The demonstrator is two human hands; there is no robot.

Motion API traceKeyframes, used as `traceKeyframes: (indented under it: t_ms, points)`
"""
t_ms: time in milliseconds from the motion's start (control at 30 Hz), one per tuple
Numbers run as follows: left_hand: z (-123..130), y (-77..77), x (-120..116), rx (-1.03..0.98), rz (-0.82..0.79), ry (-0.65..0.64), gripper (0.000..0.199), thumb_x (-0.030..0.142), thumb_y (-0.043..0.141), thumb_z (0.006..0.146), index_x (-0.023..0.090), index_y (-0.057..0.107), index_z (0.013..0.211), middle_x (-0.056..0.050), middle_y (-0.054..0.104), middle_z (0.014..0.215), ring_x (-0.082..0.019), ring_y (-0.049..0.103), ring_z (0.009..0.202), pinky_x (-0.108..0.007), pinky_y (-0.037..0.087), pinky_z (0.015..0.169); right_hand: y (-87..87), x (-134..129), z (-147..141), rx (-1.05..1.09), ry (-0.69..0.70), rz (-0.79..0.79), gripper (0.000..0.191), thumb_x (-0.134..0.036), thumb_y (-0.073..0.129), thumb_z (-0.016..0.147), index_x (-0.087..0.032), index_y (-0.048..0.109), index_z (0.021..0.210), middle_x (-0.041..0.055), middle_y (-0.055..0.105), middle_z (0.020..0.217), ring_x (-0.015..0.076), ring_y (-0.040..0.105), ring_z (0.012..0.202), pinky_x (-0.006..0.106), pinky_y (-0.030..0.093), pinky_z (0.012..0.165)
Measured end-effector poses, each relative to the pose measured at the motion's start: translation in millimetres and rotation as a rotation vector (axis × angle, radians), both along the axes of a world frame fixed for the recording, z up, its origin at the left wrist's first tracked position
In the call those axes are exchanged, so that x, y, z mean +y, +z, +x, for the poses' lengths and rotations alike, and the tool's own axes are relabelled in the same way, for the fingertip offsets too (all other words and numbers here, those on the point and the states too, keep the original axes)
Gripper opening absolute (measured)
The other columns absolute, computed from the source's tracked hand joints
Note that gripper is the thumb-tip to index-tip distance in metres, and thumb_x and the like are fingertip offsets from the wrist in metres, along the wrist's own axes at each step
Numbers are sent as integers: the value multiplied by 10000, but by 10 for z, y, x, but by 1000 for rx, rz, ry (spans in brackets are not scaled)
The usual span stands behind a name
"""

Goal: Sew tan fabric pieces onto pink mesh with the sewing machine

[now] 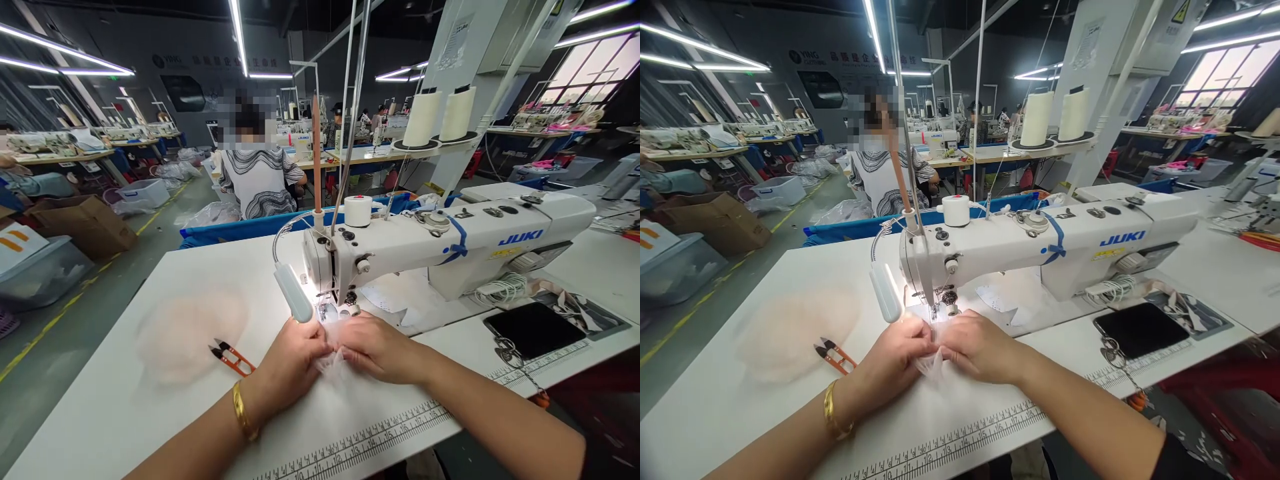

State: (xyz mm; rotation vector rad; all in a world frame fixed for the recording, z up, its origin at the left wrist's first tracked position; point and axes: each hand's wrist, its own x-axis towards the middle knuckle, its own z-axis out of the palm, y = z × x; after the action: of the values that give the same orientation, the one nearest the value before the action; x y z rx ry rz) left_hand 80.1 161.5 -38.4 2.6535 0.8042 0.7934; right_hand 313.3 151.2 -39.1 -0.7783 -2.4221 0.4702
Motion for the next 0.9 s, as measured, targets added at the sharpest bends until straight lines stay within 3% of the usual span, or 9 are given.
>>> traceKeyframes:
  t_ms: [100,233,467,700,767,900]
  points:
    - [-31,1,-102,64,72,-31,308,51,519,934,239,762,955,-28,721,870,-200,616,842,-380,447,790,40,-37,34,-86,36,12,394,-429,389,1103,-205,627,884,20,666,793,186,569,761,341,388,786]
    - [-29,31,-154,85,80,-29,297,55,505,953,220,752,960,-30,737,844,-202,643,823,-403,456,792,81,-50,49,-117,22,-13,358,-444,454,1087,-206,636,892,17,676,793,192,589,772,345,374,776]
    - [-25,-23,-73,109,109,38,313,29,510,921,226,751,966,-52,760,977,-195,663,826,-374,479,759,69,-5,56,-162,-47,3,260,-394,513,1068,-210,652,946,34,697,872,205,596,830,345,381,785]
    - [23,-34,50,74,166,64,331,36,478,897,200,763,936,-71,763,957,-212,644,800,-332,498,671,6,54,62,-219,-136,45,157,-351,618,1017,-205,651,974,28,685,853,214,564,812,353,407,805]
    - [21,-26,71,73,134,79,341,46,465,901,202,767,937,-77,753,964,-213,655,823,-324,509,673,-5,51,64,-228,-152,48,202,-402,638,1012,-207,658,1058,38,694,885,226,572,829,366,419,815]
    - [0,-1,103,42,-27,117,301,118,490,944,227,769,917,-60,728,942,-197,662,840,-305,535,704,-65,22,13,-190,-148,63,590,-657,760,856,-218,620,1226,64,711,1003,268,600,926,405,440,868]
